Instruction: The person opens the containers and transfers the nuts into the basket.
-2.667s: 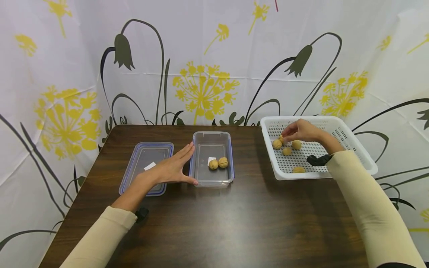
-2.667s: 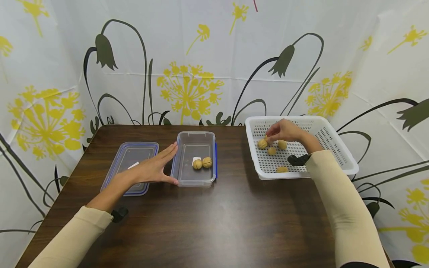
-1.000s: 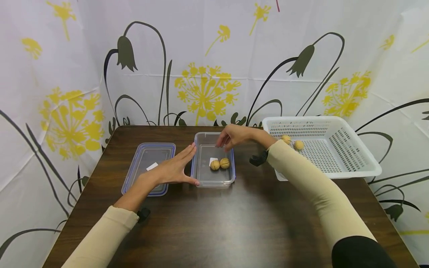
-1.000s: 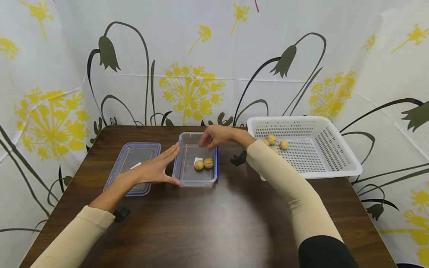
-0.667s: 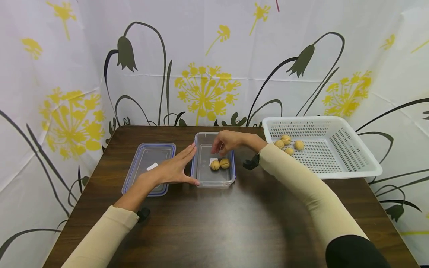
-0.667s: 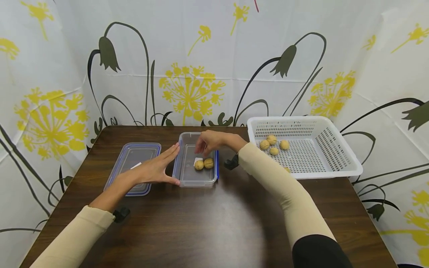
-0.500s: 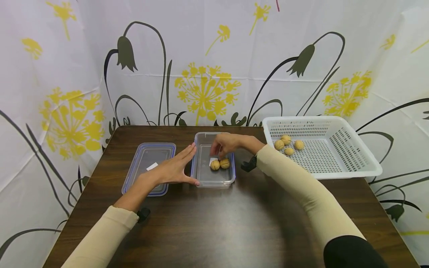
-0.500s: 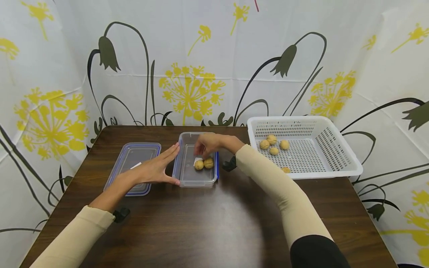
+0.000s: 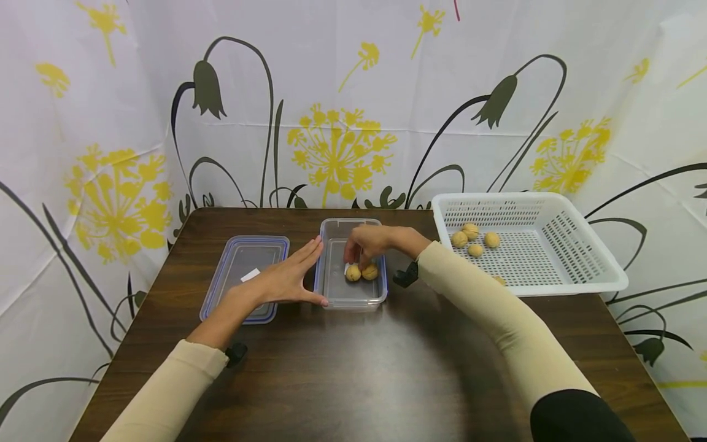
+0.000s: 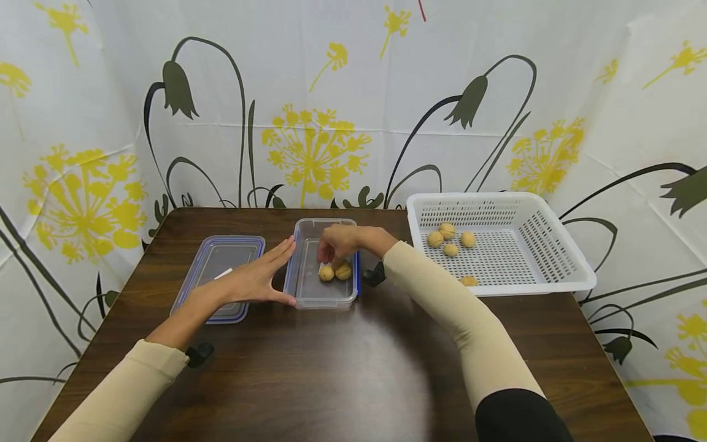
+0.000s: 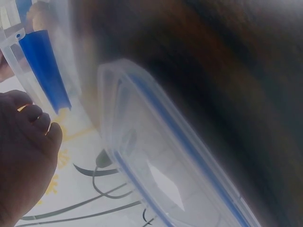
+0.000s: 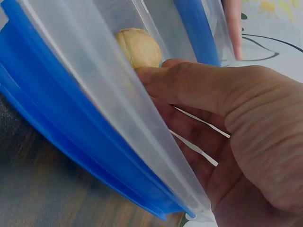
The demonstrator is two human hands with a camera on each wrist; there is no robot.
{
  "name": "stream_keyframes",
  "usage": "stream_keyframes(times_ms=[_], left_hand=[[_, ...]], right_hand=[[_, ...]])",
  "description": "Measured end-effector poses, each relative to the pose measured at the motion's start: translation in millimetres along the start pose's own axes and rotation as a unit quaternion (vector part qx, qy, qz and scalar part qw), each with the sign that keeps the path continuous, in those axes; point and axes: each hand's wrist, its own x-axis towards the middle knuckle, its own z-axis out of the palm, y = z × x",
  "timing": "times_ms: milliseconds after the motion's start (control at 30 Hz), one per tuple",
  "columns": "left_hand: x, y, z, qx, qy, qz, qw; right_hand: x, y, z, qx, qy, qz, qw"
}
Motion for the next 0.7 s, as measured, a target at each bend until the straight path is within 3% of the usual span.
stream_keyframes(times_ms=[700], left_hand=[[-0.6, 0.0, 0.8, -0.002, 0.004, -0.002, 1.0000]], right_hand=[[4.7, -10.0, 11.3, 0.010, -0.012, 0.012, 0.9998]])
